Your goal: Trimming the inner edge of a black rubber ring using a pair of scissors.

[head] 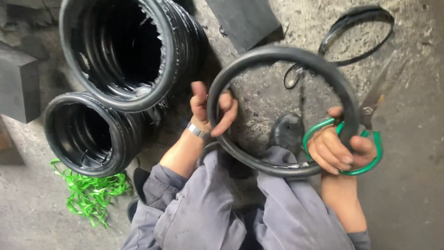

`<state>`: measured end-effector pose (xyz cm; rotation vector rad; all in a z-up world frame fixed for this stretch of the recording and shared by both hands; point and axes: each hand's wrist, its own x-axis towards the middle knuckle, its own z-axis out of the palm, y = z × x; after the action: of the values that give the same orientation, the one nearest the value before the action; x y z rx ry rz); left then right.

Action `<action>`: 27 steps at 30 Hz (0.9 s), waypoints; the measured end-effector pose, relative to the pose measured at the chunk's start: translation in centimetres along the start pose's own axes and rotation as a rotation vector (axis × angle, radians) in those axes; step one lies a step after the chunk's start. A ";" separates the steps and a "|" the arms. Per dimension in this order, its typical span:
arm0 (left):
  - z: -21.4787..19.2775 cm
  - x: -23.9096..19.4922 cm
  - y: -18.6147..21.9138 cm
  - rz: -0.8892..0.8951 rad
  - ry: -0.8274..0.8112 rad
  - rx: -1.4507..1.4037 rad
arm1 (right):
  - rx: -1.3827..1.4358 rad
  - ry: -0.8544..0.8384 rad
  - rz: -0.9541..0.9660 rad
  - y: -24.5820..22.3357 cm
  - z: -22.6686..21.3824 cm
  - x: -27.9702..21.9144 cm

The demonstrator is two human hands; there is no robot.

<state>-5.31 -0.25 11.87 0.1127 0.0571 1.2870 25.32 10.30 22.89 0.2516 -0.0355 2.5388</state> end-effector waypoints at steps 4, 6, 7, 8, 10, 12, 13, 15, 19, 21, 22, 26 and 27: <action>7.6 1.1 0.8 0.011 -0.289 -0.127 | -0.151 0.253 -0.051 -0.3 -2.3 -2.8; 11.0 0.6 -0.7 0.013 -0.226 -0.087 | -0.279 0.352 -0.069 -0.2 -3.4 -2.6; 12.6 0.4 -1.5 0.011 -0.150 -0.055 | -0.399 0.461 -0.094 -0.1 -4.0 -2.6; 13.3 1.0 -1.6 -0.004 -0.155 -0.057 | -0.402 0.463 -0.110 0.5 -4.7 -1.4; 14.7 2.0 -2.4 -0.127 -0.295 -0.129 | -0.978 0.952 -0.049 1.7 -5.9 0.3; 14.0 0.0 -3.2 -0.241 -0.227 -0.118 | -1.094 1.036 -0.094 2.0 -7.5 1.3; 13.8 -1.0 -3.5 -0.338 -0.165 -0.091 | -1.217 1.100 -0.128 1.9 -8.4 1.9; 13.6 -0.2 -3.1 -0.378 0.023 0.098 | -1.310 1.210 -0.198 0.1 -11.1 2.0; 11.0 2.2 -4.0 -0.168 0.678 0.869 | -2.022 1.267 -0.544 -0.8 -10.0 1.0; 8.0 2.9 -3.6 0.046 0.796 1.215 | -1.999 1.248 -0.648 -1.0 -8.8 0.8; 6.6 2.9 -3.4 0.287 0.915 1.553 | -1.975 1.212 -0.734 -0.8 -8.2 0.7; -1.3 1.5 -0.7 0.635 0.965 1.786 | -1.945 1.053 -0.794 0.8 -9.0 -2.8; -2.0 1.9 -0.1 0.658 1.012 1.601 | -2.156 0.894 -0.786 1.6 -9.0 -3.2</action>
<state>-4.92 1.71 9.95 0.8805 2.0578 1.5173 25.47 7.95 13.54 -1.3028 -1.6262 0.6157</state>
